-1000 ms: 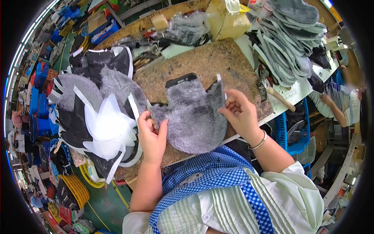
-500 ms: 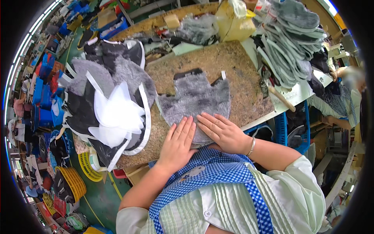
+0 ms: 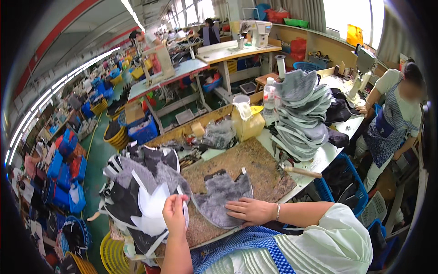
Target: The person assembles shoe upper components by hand, positioning white padding inserts onto fabric panels, attaching size tags to the edges, and pressing the lining and upper pieces together.
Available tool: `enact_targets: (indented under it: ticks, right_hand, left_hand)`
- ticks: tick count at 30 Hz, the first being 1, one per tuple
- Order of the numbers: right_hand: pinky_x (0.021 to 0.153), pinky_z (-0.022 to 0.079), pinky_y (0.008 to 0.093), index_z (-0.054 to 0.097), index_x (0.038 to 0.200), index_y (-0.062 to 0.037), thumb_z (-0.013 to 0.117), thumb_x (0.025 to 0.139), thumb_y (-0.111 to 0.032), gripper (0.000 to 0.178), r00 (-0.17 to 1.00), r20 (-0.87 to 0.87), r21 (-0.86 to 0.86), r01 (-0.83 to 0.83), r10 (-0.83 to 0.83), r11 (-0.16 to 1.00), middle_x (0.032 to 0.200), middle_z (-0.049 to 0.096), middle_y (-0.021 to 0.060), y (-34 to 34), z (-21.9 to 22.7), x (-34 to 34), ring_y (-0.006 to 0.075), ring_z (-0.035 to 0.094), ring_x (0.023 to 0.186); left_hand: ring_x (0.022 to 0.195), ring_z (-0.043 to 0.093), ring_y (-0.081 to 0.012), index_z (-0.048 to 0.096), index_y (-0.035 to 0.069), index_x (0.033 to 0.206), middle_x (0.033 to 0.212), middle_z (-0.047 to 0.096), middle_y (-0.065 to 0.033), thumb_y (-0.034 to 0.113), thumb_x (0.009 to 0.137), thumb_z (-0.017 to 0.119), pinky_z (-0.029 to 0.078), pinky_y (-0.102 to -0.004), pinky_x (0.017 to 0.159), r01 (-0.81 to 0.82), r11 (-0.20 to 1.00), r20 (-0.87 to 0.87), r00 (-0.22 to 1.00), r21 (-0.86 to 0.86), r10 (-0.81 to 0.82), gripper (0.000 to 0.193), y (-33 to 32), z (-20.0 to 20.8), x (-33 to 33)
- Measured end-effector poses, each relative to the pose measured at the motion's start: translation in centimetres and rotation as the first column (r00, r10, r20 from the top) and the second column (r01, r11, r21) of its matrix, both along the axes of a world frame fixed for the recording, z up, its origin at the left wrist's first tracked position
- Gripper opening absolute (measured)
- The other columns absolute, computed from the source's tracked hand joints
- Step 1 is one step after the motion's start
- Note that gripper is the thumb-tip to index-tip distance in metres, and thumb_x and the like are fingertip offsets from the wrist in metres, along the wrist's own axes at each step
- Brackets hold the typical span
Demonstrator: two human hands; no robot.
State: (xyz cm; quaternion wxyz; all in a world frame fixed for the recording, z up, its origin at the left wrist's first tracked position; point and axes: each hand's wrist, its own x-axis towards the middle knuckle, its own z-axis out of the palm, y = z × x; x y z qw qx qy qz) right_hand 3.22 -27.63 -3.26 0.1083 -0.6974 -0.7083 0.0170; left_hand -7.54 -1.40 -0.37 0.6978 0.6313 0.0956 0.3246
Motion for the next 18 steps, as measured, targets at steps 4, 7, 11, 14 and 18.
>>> enact_targets:
  ticks: [4,7,11,14,18]
  right_hand:
    - [0.106,0.033,0.043,0.042,0.135,-0.0018,0.068,0.079,-0.025,0.067,0.99,-0.14,0.041,-0.027,0.033,0.999,0.145,0.036,0.0176,-0.2,-0.9,1.7,0.0315,0.035,0.135]
    - [0.106,0.036,0.0397,0.045,0.133,-0.0031,0.064,0.068,-0.005,0.068,0.976,-0.189,0.112,0.127,-0.104,0.986,0.136,0.047,0.0178,0.6,0.3,4.4,0.0315,0.043,0.129]
    - [0.107,0.034,0.0423,0.043,0.134,-0.0036,0.065,0.069,-0.008,0.069,0.962,-0.265,0.035,0.082,-0.07,0.996,0.138,0.044,0.0178,1.2,1.2,7.9,0.0325,0.04,0.131]
    - [0.108,0.03,0.0473,0.037,0.138,-0.0023,0.07,0.072,-0.022,0.077,0.999,-0.049,-0.008,-0.012,0.012,1.0,0.142,0.039,0.0201,0.8,3.4,7.1,0.0346,0.033,0.135]
    - [0.111,0.022,0.0488,0.027,0.141,0.0067,0.069,0.069,-0.054,0.103,0.998,0.019,-0.099,0.067,-0.065,0.993,0.15,0.024,0.0247,0.8,1.5,1.6,0.036,0.021,0.141]
  left_hand:
    - [0.076,0.059,-0.0083,0.059,0.004,0.091,0.084,0.065,-0.0034,0.012,0.095,0.055,0.043,-0.0211,0.069,-0.098,0.993,-0.209,0.975,-0.067,0.082,0.01,0.5,-3.2,-0.3]
    - [0.075,0.059,-0.0081,0.059,0.005,0.091,0.084,0.065,-0.0031,0.013,0.095,0.055,0.043,-0.0206,0.068,-0.118,0.987,-0.231,0.969,-0.108,0.091,0.009,-0.4,-4.1,-1.0]
    - [0.076,0.059,-0.0098,0.057,0.004,0.093,0.085,0.064,-0.0039,0.01,0.094,0.056,0.044,-0.0203,0.07,-0.101,0.991,-0.242,0.967,-0.085,0.078,0.005,-0.6,-4.3,-1.3]
    - [0.089,0.06,-0.0209,0.055,0.002,0.104,0.096,0.061,-0.0104,0.019,0.08,0.072,0.047,-0.0313,0.081,-0.009,0.905,-0.272,0.952,0.425,0.138,0.034,-0.9,-3.5,-2.1]
    - [0.132,0.033,-0.0391,0.042,0.001,0.132,0.141,0.035,-0.0218,0.056,0.069,0.071,0.029,-0.0509,0.106,0.489,0.138,-0.482,0.872,0.861,-0.084,0.089,-5.0,-2.0,-2.5]
